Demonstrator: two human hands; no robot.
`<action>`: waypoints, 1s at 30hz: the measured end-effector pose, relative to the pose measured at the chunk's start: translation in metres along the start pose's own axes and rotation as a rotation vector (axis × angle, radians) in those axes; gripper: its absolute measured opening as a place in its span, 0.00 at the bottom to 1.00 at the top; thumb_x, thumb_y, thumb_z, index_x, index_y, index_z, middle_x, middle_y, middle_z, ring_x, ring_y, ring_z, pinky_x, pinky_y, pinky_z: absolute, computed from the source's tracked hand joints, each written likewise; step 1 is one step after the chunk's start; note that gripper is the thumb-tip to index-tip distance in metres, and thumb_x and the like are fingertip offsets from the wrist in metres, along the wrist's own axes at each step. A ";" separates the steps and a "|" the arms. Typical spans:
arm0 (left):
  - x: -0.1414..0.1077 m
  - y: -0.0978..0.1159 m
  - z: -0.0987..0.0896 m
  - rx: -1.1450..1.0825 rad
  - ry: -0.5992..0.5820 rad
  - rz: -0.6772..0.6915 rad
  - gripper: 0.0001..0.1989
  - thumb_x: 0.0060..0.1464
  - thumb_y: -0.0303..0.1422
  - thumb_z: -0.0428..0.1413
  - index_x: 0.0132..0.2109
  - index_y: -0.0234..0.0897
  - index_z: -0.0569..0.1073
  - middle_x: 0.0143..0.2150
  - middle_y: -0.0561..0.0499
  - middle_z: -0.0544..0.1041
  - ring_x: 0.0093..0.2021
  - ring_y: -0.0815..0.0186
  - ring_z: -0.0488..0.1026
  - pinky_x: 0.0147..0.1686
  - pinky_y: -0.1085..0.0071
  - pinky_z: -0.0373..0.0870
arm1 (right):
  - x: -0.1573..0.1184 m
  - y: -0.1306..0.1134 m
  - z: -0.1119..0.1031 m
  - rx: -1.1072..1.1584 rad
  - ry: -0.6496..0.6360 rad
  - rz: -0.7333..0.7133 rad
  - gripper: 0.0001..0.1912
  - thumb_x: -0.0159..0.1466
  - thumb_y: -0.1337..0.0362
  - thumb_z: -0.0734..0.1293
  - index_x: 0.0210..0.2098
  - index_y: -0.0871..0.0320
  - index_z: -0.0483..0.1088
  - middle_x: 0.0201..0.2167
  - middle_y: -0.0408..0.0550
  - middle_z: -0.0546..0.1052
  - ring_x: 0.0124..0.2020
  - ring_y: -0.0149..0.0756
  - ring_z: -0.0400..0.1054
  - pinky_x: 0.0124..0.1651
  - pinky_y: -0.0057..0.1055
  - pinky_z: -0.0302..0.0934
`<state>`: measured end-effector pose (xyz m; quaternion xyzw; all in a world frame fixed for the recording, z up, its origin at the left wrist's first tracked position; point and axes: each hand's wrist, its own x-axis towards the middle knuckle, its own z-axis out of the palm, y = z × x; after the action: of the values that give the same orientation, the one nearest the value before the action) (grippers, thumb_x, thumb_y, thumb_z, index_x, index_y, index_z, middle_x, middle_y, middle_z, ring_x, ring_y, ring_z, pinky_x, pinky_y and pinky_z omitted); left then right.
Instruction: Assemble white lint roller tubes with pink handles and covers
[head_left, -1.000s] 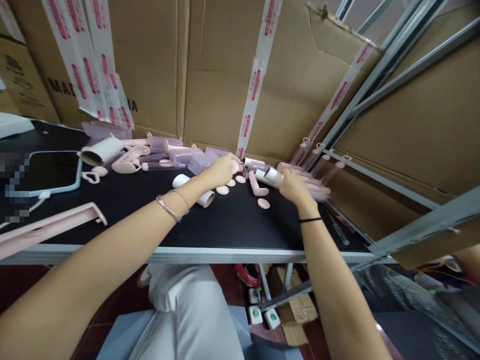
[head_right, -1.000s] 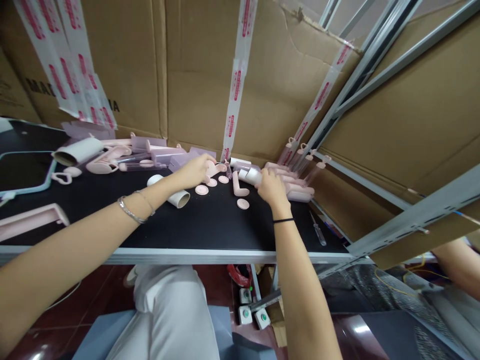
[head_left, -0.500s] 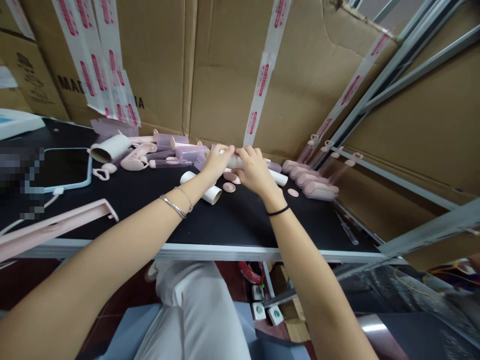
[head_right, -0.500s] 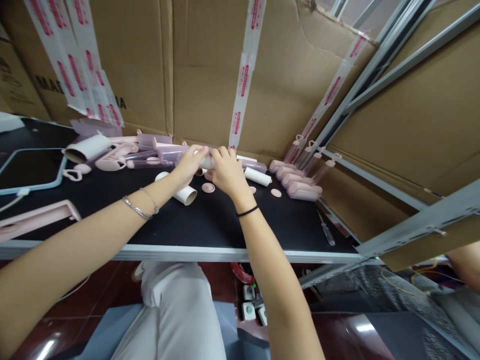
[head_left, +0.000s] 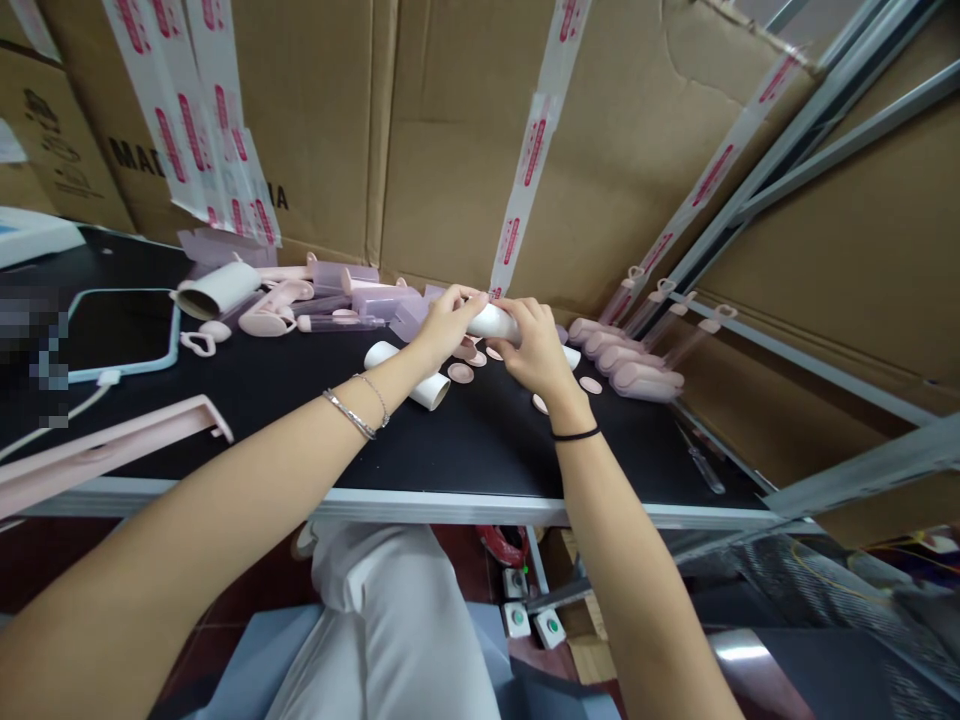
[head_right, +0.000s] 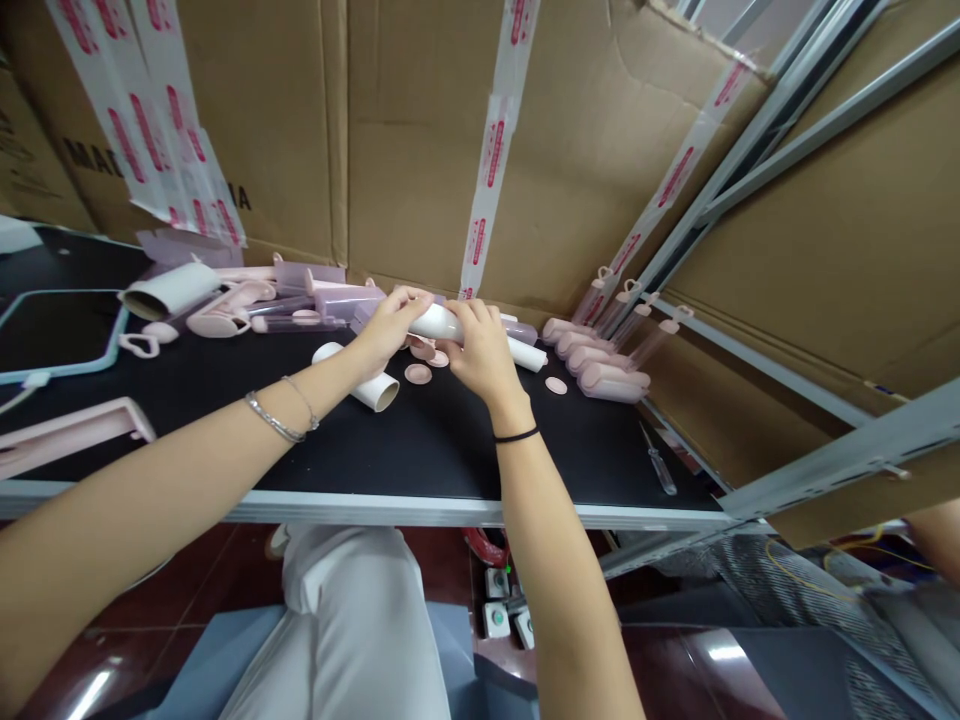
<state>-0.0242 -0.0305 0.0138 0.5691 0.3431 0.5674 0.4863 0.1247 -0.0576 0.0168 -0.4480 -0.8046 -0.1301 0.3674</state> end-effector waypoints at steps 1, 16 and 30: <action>0.000 0.000 0.001 0.003 0.010 0.010 0.08 0.57 0.38 0.54 0.39 0.37 0.68 0.35 0.52 0.64 0.24 0.72 0.67 0.21 0.75 0.66 | -0.001 0.001 -0.001 0.008 0.002 -0.003 0.21 0.57 0.67 0.65 0.51 0.57 0.66 0.47 0.53 0.71 0.47 0.46 0.62 0.53 0.45 0.57; -0.002 0.009 -0.009 0.219 -0.158 -0.117 0.08 0.57 0.34 0.56 0.41 0.38 0.63 0.27 0.53 0.71 0.21 0.70 0.70 0.19 0.77 0.62 | -0.002 0.001 0.015 -0.022 -0.016 -0.015 0.19 0.59 0.66 0.66 0.50 0.57 0.69 0.46 0.52 0.72 0.48 0.46 0.63 0.54 0.45 0.58; 0.019 0.004 -0.023 -0.345 0.317 -0.194 0.10 0.51 0.38 0.55 0.35 0.38 0.64 0.26 0.54 0.69 0.18 0.74 0.64 0.18 0.75 0.56 | -0.010 -0.037 0.029 -0.094 -0.501 0.032 0.11 0.61 0.59 0.66 0.40 0.60 0.70 0.50 0.54 0.72 0.43 0.42 0.70 0.45 0.37 0.63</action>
<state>-0.0454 -0.0105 0.0209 0.3460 0.3660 0.6505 0.5685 0.0842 -0.0690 -0.0056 -0.4952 -0.8566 -0.0464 0.1376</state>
